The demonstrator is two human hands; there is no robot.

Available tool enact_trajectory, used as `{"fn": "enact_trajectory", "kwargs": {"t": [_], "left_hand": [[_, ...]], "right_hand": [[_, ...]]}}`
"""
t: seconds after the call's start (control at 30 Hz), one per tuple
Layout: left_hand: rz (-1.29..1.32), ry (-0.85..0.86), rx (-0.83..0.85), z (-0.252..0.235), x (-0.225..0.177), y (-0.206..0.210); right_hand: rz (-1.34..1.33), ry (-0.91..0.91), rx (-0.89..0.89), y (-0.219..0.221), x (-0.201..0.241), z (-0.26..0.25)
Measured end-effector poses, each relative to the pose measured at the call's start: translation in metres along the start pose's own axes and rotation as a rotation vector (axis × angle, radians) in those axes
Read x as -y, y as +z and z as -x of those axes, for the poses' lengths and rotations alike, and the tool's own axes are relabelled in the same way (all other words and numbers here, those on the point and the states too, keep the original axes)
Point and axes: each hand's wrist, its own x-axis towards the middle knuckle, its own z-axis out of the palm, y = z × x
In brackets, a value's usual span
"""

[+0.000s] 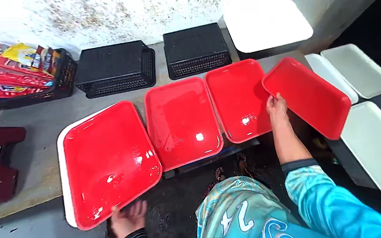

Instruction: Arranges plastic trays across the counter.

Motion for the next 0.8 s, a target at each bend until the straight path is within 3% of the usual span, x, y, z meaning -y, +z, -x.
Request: {"fn": "enact_trajectory", "kwargs": {"t": [0.13,0.27,0.3,0.37,0.43,0.47,0.5,0.57,0.7,0.8], "left_hand": [[0.142,-0.104,0.187,0.05,0.057,0.079],[0.144,-0.111,0.242,0.071,0.076,0.127],[0.14,-0.106,0.24,0.07,0.077,0.131],[0.115,-0.105,0.251,0.074,0.078,0.135],[0.08,-0.111,0.273,0.079,0.082,0.137],[0.065,-0.12,0.291,0.082,0.085,0.139],[0.056,-0.133,0.31,0.084,0.089,0.141],[0.06,-0.157,0.323,0.088,0.096,0.147],[0.062,-0.16,0.29,0.086,0.104,0.164],[0.014,-0.133,0.256,0.079,0.097,0.17]], "right_hand": [[0.064,0.137,0.131,0.026,-0.013,-0.032],[0.509,0.332,0.446,0.027,-0.01,-0.016],[0.68,0.282,0.541,0.019,0.0,-0.011],[1.048,-0.098,0.653,-0.015,0.037,-0.013],[1.388,-0.591,0.451,-0.065,0.091,-0.045],[1.468,-0.694,0.263,-0.09,0.118,-0.063],[1.469,-0.685,0.079,-0.113,0.142,-0.077],[1.354,-0.502,-0.162,-0.148,0.169,-0.1],[1.057,-0.097,-0.131,-0.176,0.16,-0.121],[0.849,-0.243,-0.192,-0.181,0.141,-0.123]]}}
